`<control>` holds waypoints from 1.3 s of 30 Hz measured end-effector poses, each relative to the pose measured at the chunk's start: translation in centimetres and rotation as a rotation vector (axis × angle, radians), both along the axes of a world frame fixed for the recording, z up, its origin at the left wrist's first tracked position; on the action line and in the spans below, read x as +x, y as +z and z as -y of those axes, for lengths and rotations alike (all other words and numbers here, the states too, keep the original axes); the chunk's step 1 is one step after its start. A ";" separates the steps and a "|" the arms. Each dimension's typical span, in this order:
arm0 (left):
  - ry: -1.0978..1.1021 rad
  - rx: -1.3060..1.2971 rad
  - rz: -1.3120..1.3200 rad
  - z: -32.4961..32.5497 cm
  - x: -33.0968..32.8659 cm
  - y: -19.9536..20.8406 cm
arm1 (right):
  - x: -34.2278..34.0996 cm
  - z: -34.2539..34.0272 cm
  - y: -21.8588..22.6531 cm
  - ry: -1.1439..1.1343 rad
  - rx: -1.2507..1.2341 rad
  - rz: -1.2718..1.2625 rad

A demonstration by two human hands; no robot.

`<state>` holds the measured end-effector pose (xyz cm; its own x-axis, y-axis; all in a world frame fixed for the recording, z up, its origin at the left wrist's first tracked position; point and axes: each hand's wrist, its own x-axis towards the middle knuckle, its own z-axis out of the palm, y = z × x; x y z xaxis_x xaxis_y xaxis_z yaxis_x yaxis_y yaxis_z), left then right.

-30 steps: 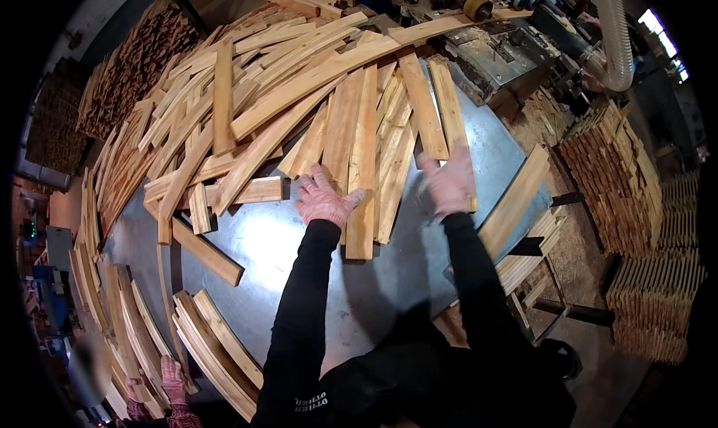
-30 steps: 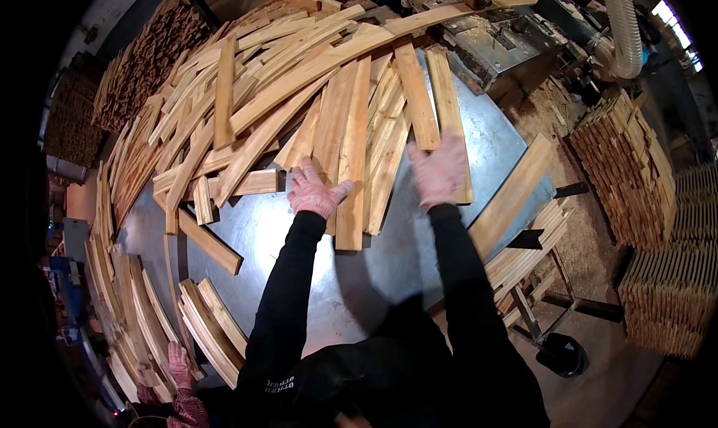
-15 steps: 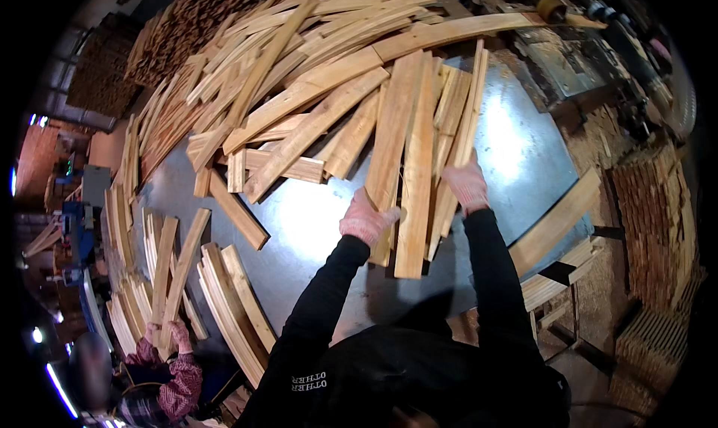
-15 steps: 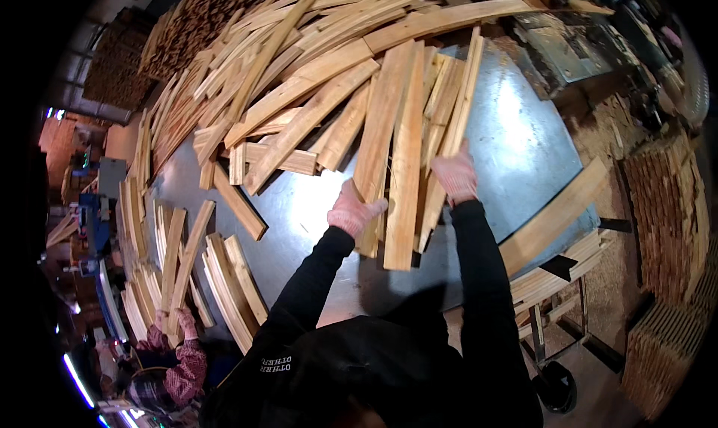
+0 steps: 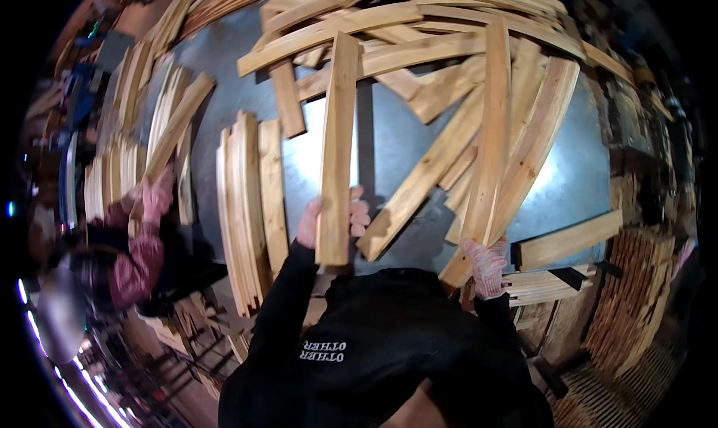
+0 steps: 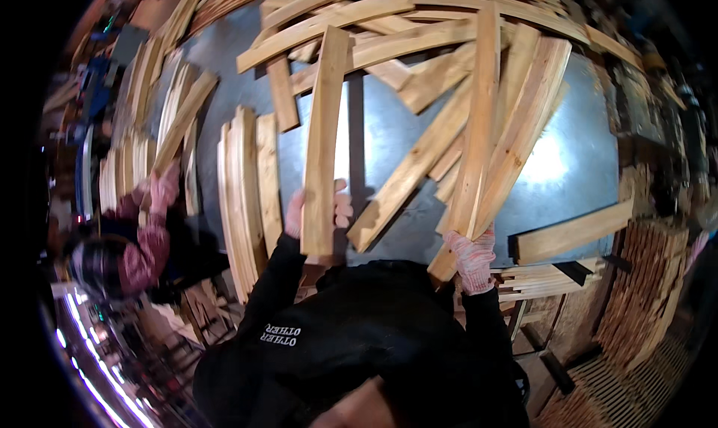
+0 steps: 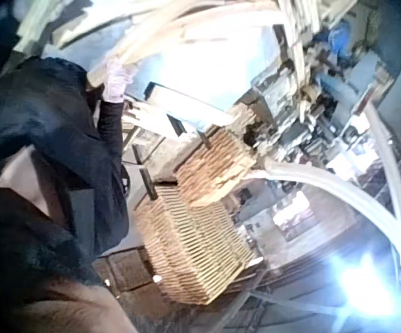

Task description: The person sorts and stacks light-colored wooden planks on a metal table. They pick up planks from a scattered pile, align them, and place them into a neat stack.

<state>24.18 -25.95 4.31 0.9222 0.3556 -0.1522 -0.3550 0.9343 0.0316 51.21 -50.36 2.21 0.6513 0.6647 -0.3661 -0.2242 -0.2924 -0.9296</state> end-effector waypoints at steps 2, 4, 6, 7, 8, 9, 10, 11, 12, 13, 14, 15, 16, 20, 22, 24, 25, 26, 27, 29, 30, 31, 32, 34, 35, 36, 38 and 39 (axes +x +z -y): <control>0.042 -0.095 -0.064 -0.8 -0.6 -0.7 | -2.4 -2.5 0.9 0.054 -0.039 -0.091; 0.040 -0.088 0.044 -1.0 0.9 -1.9 | -5.3 -6.5 4.2 0.223 -0.066 -0.075; 0.078 -0.067 0.028 -0.8 2.1 -3.0 | -9.3 -9.1 6.4 0.352 -0.069 0.160; 0.123 -0.040 -0.070 -0.6 1.9 -3.5 | -11.2 -9.8 6.8 0.425 -0.101 0.406; 0.170 0.003 -0.392 -0.5 1.7 -2.9 | -12.0 -10.6 7.5 0.610 -0.322 0.478; 0.221 0.235 -0.575 0.1 1.7 -4.3 | -12.2 -10.7 6.8 0.620 -0.274 0.427; 0.187 0.231 -0.522 -0.1 1.4 -4.8 | -12.0 -10.8 5.5 0.624 -0.229 0.386; 0.152 0.228 -0.480 -0.3 0.9 -4.8 | -11.8 -11.2 5.2 0.629 -0.181 0.333; 0.110 0.220 -0.423 -0.5 0.3 -4.7 | -11.1 -12.0 5.5 0.654 -0.222 0.466; 0.064 0.205 -0.369 -0.6 -0.3 -4.3 | -10.8 -13.7 6.8 0.603 -0.250 0.517; 0.025 0.186 -0.317 -0.4 -0.7 -4.1 | -10.4 -15.8 8.4 0.558 -0.278 0.566; 0.099 0.166 -0.425 0.2 -0.5 -5.2 | -10.2 -17.4 9.0 0.505 -0.309 0.614; 0.171 0.153 -0.535 1.1 -0.3 -6.6 | -10.9 -18.7 8.3 0.548 -0.363 0.698; 0.302 0.340 -0.594 2.3 1.7 -2.5 | -11.0 -19.8 2.9 0.655 -0.302 1.070; 0.198 0.141 -0.430 1.7 1.1 -3.2 | -8.6 -18.8 1.3 0.433 -0.175 1.195; 0.206 0.161 -0.388 1.7 0.3 -3.9 | -5.9 -18.8 4.6 0.086 -0.442 1.155; 0.140 0.223 -0.329 1.1 0.3 -4.2 | -3.5 -18.2 3.9 0.081 -0.621 1.146; 0.139 0.228 -0.343 1.0 0.8 -4.0 | -1.5 -17.0 2.7 0.074 -0.794 1.125; 0.144 0.232 -0.366 0.9 0.9 -3.8 | 0.3 -15.2 0.8 0.022 -0.753 1.068; 0.161 0.229 -0.420 0.5 1.2 -4.0 | 3.5 -12.3 -2.8 -0.065 -0.658 0.953; 0.172 0.219 -0.454 0.3 1.0 -4.6 | 4.6 -11.4 -3.1 -0.072 -0.647 0.847; 0.186 0.209 -0.477 0.1 1.0 -4.5 | 5.3 -11.2 -2.4 -0.081 -0.634 0.752; 0.197 0.263 -0.541 -0.1 0.6 -4.3 | 5.6 -11.0 -1.8 -0.091 -0.621 0.659; 0.217 0.369 -0.666 -0.2 -0.8 -3.5 | 3.7 -10.3 1.0 -0.116 -0.393 0.404; 0.161 0.462 -0.817 0.0 -1.8 -3.8 | 1.6 -10.1 3.2 -0.130 -0.285 0.271; 0.099 0.564 -0.962 -0.1 -2.7 -4.3 | -0.5 -10.6 5.4 -0.122 -0.260 0.131; 0.036 0.658 -1.077 0.2 -3.5 -4.4 | -4.9 -11.1 5.6 -0.038 -0.072 0.060; 0.035 0.646 -1.045 0.6 -3.6 -4.2 | -6.9 -11.1 3.9 0.039 0.085 0.137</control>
